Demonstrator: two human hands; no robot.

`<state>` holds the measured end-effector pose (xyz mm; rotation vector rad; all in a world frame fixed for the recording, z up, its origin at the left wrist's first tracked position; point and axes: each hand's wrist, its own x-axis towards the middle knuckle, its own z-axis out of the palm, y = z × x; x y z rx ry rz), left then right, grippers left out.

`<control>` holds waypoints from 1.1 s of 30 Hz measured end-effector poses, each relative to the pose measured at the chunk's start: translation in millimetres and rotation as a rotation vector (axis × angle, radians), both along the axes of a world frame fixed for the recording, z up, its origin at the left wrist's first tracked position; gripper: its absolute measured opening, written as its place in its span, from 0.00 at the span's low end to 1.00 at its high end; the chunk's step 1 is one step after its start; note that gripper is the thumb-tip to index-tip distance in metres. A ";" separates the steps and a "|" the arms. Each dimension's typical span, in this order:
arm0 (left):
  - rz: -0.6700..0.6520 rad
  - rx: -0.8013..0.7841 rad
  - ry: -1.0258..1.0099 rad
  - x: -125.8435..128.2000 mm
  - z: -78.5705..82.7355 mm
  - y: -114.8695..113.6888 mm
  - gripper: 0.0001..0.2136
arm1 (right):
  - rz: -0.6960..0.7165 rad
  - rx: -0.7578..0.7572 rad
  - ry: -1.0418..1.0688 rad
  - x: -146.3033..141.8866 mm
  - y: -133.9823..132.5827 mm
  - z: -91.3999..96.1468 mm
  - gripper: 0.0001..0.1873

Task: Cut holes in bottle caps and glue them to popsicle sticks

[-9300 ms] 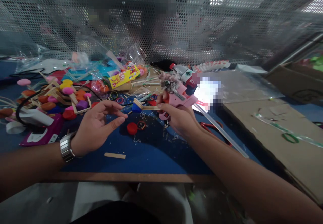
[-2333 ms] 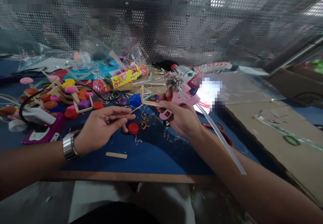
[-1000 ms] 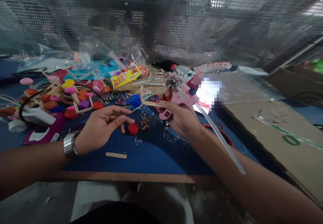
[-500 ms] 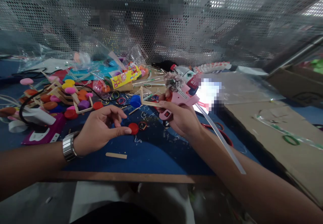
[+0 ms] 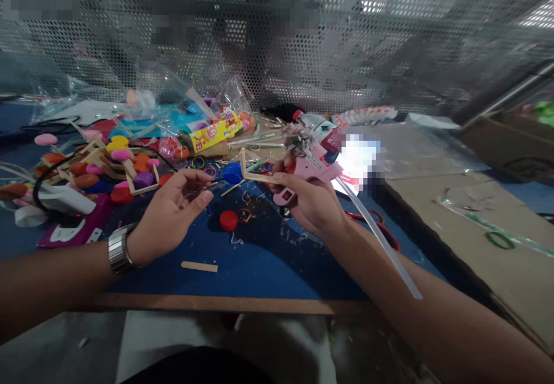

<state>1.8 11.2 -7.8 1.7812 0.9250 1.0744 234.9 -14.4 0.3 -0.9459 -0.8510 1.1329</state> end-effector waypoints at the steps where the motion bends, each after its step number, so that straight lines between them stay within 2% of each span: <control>1: 0.006 -0.004 -0.001 0.1 -1.0 0.5 0.09 | 0.003 -0.004 0.004 0.2 0.0 -0.1 0.19; 6: 0.005 -0.040 -0.038 0.9 -0.8 0.1 0.06 | 0.034 0.001 -0.014 1.9 -0.1 -1.2 0.18; 13: 0.049 -0.035 -0.121 -0.3 0.0 -1.8 0.16 | 0.053 0.038 -0.057 3.6 0.1 -2.0 0.17; 15: 0.054 -0.030 -0.094 -0.5 -0.6 -1.8 0.14 | 0.087 0.029 -0.048 3.9 -0.4 -1.6 0.17; 17: 0.031 -0.021 -0.044 -0.5 -1.3 -1.9 0.13 | 0.133 0.019 -0.051 3.6 -1.7 -1.1 0.18; 20: -0.051 -0.011 0.029 -0.9 -1.7 -2.3 0.19 | 0.210 -0.006 -0.060 1.2 -5.0 0.2 0.18; 23: -0.101 -0.014 0.114 -1.9 -1.0 -2.9 0.21 | 0.255 -0.024 -0.080 -2.1 -8.6 1.8 0.17; 28: -0.178 -0.053 0.070 -1.7 0.7 -3.9 0.18 | 0.316 -0.044 -0.084 -3.8 -11.4 2.5 0.19; 33: -0.201 -0.001 0.091 -1.3 2.1 -5.2 0.14 | 0.384 -0.074 -0.094 -2.1 -12.5 -1.1 0.21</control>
